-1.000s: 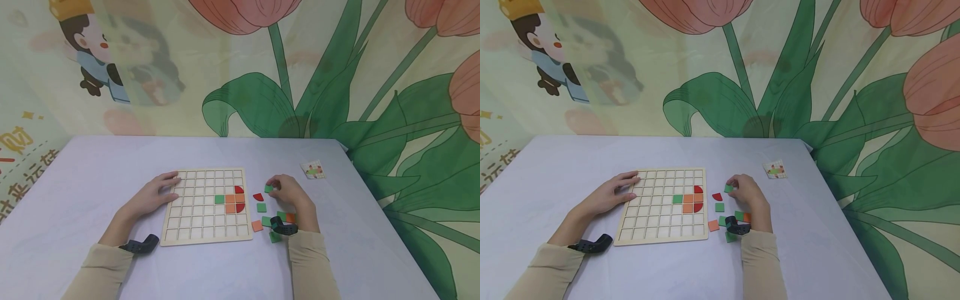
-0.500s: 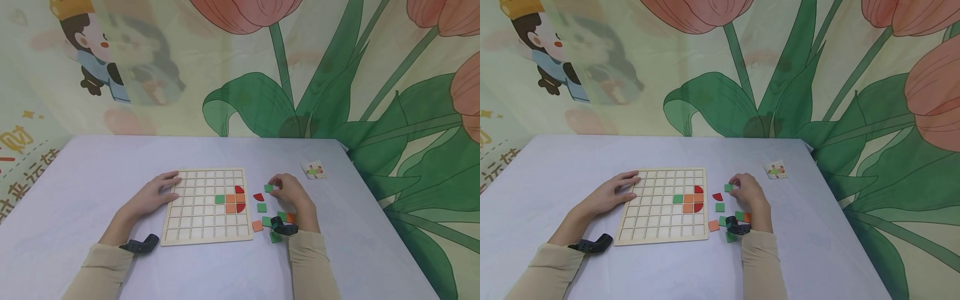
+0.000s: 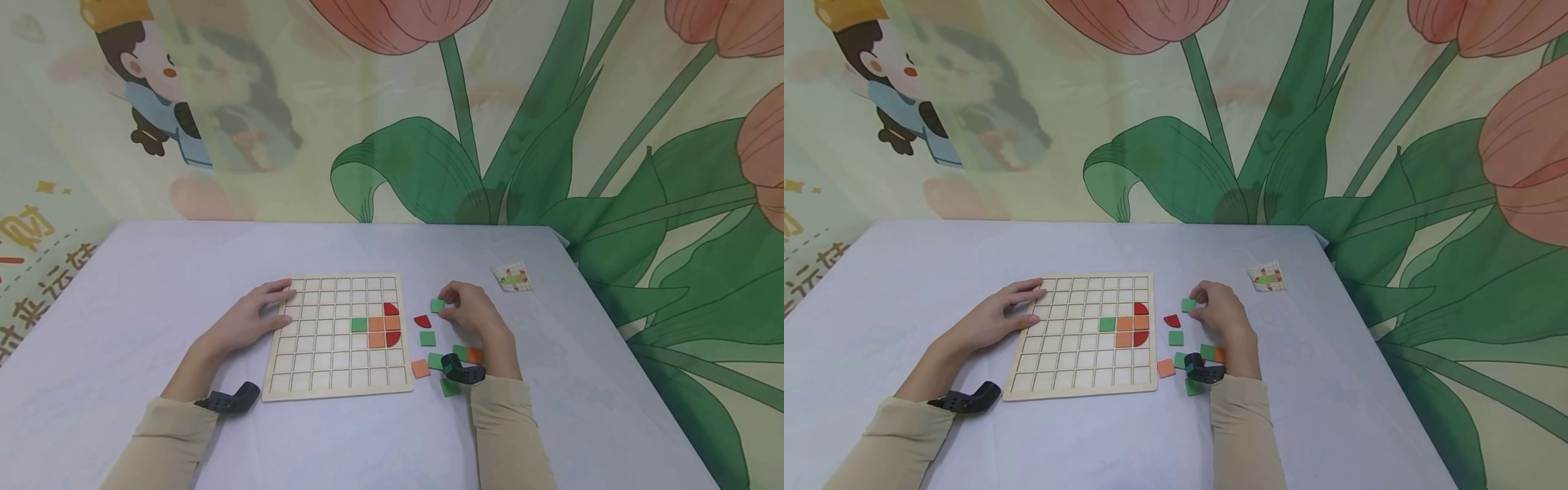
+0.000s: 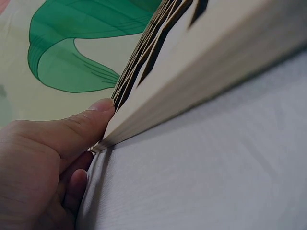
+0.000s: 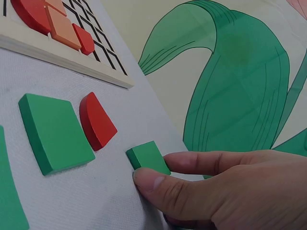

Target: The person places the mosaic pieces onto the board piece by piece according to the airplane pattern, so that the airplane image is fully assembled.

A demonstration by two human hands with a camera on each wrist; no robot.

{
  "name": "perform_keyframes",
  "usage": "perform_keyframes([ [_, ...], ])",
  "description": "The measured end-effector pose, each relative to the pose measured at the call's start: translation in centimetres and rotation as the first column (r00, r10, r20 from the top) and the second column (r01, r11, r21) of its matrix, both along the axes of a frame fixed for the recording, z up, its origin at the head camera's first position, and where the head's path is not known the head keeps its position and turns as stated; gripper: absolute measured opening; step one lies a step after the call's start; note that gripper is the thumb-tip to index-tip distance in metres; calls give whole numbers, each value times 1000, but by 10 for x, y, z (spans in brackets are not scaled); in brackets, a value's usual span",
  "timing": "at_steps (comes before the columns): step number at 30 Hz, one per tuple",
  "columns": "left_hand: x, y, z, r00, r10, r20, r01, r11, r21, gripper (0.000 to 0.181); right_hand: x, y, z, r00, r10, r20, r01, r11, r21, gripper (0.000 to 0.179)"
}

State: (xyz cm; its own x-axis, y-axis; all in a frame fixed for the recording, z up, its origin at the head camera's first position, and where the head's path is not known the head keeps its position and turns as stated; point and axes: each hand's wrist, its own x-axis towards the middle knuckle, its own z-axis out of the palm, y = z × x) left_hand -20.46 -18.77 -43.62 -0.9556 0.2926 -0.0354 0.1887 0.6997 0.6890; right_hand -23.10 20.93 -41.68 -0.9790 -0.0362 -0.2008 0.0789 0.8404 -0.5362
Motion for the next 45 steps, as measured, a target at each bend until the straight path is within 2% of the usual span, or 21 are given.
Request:
perform_keyframes([
  [9, 0, -1, 0, 1000, -10, -5, 10, 1000, 4, 56, 0, -2, 1, 1000, 9, -17, -9, 1000, -8, 29],
  [29, 0, -2, 1, 1000, -20, -15, 20, 1000, 3, 55, -1, -2, 3, 1000, 0, 15, 1, 1000, -22, 26],
  [37, -1, -1, 0, 1000, -6, -5, 6, 1000, -5, 54, -1, -5, 5, 1000, -19, 20, 19, 999, -26, 22],
  [45, -1, 0, 0, 1000, -2, -3, 2, 1000, -1, 55, 0, -9, 9, 1000, 8, -1, -8, 999, -31, 16],
])
